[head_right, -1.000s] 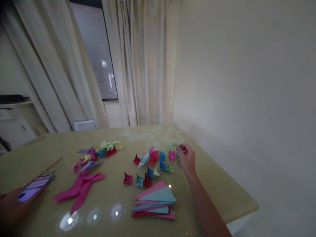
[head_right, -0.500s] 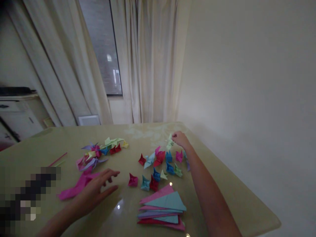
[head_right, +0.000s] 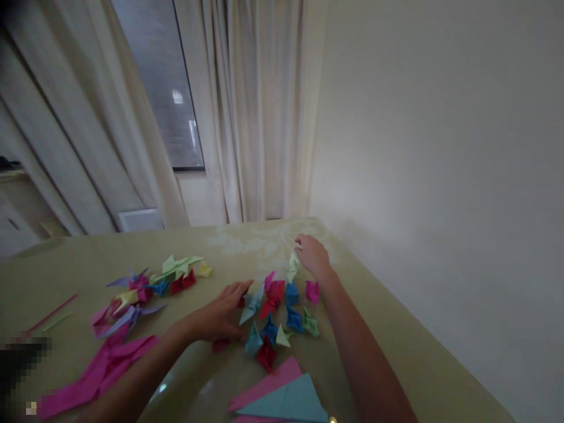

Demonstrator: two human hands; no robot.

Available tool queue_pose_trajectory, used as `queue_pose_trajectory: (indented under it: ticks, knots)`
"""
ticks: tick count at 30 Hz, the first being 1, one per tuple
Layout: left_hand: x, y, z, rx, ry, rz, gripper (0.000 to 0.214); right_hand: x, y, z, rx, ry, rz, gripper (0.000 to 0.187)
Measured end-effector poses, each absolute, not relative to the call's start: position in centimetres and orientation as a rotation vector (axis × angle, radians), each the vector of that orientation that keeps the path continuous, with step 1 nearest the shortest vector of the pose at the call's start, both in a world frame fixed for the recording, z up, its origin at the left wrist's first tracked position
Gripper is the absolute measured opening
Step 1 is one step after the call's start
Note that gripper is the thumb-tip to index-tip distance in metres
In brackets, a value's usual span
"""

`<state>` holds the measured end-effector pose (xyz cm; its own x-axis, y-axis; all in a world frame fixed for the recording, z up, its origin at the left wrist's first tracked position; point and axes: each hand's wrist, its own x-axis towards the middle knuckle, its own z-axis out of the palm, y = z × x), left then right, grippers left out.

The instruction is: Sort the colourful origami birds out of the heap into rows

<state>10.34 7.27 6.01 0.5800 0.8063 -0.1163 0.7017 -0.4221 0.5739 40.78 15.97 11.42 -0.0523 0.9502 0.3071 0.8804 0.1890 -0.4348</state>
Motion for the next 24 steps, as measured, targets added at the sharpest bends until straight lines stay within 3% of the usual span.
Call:
queue_pose_trajectory:
  ticks: [5,10,13,19,24]
  knots:
    - [10.8,7.8,6.0,2.265,1.225,0.191,0.089,37.4,12.4,13.7,-1.403,-2.253,0.373,0.025]
    - [9.9,7.6,6.6,2.267,1.265,0.069,0.051,32.2,9.2,13.1,-1.233,-2.695,0.303,0.062]
    - [9.3,7.4,7.5,2.269,1.279,-0.031,0.031,30.8,9.1,11.8,-1.280,-2.826,0.262,0.061]
    - [8.7,6.6,9.4,2.250,1.202,-0.114,0.038,31.1,11.0,10.0,-1.462,-2.807,0.086,0.018]
    - [8.9,5.9,9.9,2.292,1.357,-0.237,0.043,31.9,11.0,12.0,-1.537,-2.652,0.045,0.019]
